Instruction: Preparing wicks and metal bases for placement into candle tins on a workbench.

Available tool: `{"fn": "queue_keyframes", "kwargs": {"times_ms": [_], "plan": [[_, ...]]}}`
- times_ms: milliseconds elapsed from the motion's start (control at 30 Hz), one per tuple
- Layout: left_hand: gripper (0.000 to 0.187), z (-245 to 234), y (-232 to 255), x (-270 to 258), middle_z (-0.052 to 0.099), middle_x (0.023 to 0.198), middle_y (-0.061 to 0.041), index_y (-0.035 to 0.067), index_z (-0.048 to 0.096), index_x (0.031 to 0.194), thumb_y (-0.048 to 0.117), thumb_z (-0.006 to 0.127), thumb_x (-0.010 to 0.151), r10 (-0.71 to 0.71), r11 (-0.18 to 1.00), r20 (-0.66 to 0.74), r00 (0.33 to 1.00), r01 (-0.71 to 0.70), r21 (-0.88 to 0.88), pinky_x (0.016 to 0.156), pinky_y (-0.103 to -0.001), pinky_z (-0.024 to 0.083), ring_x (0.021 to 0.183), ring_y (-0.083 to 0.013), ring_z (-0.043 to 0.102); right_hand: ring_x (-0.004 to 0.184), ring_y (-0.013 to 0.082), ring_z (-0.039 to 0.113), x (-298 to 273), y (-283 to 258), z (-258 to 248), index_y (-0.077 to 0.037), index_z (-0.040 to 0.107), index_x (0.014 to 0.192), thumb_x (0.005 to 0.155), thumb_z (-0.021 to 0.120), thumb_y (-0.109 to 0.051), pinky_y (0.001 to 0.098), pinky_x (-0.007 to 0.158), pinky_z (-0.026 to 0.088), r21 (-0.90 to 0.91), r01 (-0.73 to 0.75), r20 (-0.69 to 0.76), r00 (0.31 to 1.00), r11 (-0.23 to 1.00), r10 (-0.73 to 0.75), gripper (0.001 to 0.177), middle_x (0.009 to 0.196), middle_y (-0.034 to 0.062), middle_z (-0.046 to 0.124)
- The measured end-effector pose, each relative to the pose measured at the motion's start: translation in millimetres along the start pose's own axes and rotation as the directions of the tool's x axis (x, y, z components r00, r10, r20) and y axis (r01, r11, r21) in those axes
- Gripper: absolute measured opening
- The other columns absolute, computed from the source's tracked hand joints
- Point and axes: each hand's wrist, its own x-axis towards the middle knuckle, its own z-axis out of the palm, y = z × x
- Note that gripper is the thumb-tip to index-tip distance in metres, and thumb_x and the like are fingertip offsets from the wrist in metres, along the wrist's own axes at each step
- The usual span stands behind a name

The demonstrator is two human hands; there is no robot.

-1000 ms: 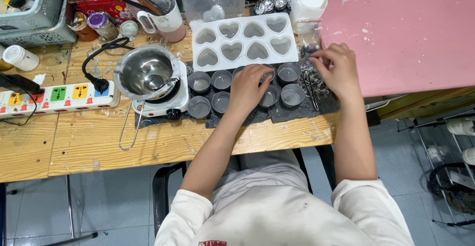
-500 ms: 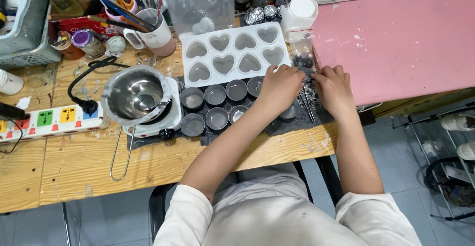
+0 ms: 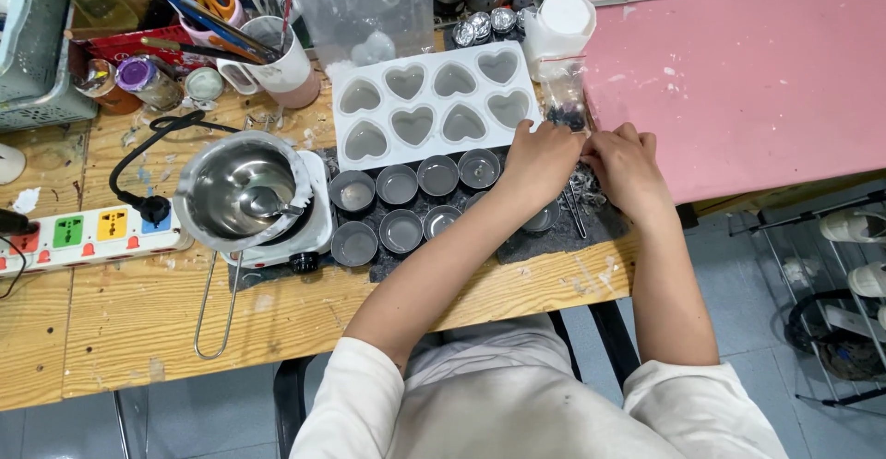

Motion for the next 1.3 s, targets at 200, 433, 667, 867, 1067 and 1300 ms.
{"fn": "queue_keyframes", "kwargs": {"times_ms": [200,433,667,867,1067,1300], "plan": [[0.014,29.3,2.3,18.4,0.075,0.083,-0.004,0.014,0.076,0.083,0.018,0.064,0.087,0.002,0.999,-0.007,1.000,-0.002,0.052,0.085,-0.048,0.048,0.089,-0.0233,0.072,0.104,0.0285,0.061,-3.3,5.9,4.6,-0.006,0.066,0.113,0.100,0.063,-0.009,0.0433,0.097,0.037,-0.073,-0.031,0.053,0.998,0.997,0.035,0.014,0.097,0.0114,0.071],[0.012,32.0,1.3,24.1,0.077,0.083,-0.005,0.015,0.076,0.083,0.017,0.065,0.086,0.007,0.989,0.045,0.999,-0.013,0.145,0.094,-0.049,0.047,0.087,-0.0238,0.073,0.098,0.0389,0.055,-8.3,-2.0,-12.7,-0.003,0.063,0.120,0.099,0.066,-0.011,0.0450,0.096,0.037,0.040,-0.014,0.026,1.000,0.999,0.013,0.023,0.101,0.0196,0.065],[0.022,-53.8,-5.8,-6.0,0.076,0.090,-0.006,0.014,0.074,0.100,0.029,0.073,0.084,0.062,0.944,0.111,0.992,-0.022,-0.328,0.077,-0.048,0.052,0.090,-0.0283,0.072,0.096,0.0154,0.069,-18.7,-21.5,-30.8,0.001,0.068,0.112,0.098,0.071,0.000,0.0292,0.082,0.056,0.710,-0.106,-0.057,0.977,0.696,0.206,0.014,0.102,0.0102,0.073],[0.025,-105.5,-8.4,-55.3,0.077,0.096,-0.002,0.020,0.077,0.107,0.036,0.072,0.089,0.013,0.868,0.089,0.996,0.033,-0.495,0.074,-0.041,0.056,0.090,-0.0268,0.073,0.097,0.0140,0.073,-29.9,-58.4,-41.8,0.005,0.070,0.110,0.093,0.075,0.009,0.0250,0.085,0.059,0.867,-0.039,-0.101,0.962,0.496,0.253,0.018,0.104,0.0120,0.075],[0.022,-114.2,-11.6,-98.0,0.076,0.101,-0.004,0.019,0.076,0.112,0.033,0.070,0.095,-0.008,0.851,-0.111,0.994,-0.052,-0.523,0.079,-0.040,0.057,0.095,-0.0279,0.073,0.098,0.0166,0.073,-35.0,-102.5,-58.6,0.005,0.073,0.105,0.089,0.077,0.011,0.0265,0.087,0.059,0.804,0.140,-0.280,0.947,0.578,0.160,0.018,0.104,0.0142,0.075],[0.021,-115.0,-9.4,-121.3,0.077,0.103,-0.006,0.014,0.076,0.109,0.026,0.075,0.092,-0.075,0.774,-0.192,0.978,-0.065,-0.630,0.083,-0.037,0.058,0.096,-0.0247,0.074,0.095,0.0197,0.074,-39.6,-106.1,-60.9,0.002,0.075,0.103,0.088,0.078,0.006,0.0299,0.085,0.059,0.708,0.125,-0.217,0.975,0.695,0.046,0.016,0.101,0.0126,0.076]]}}
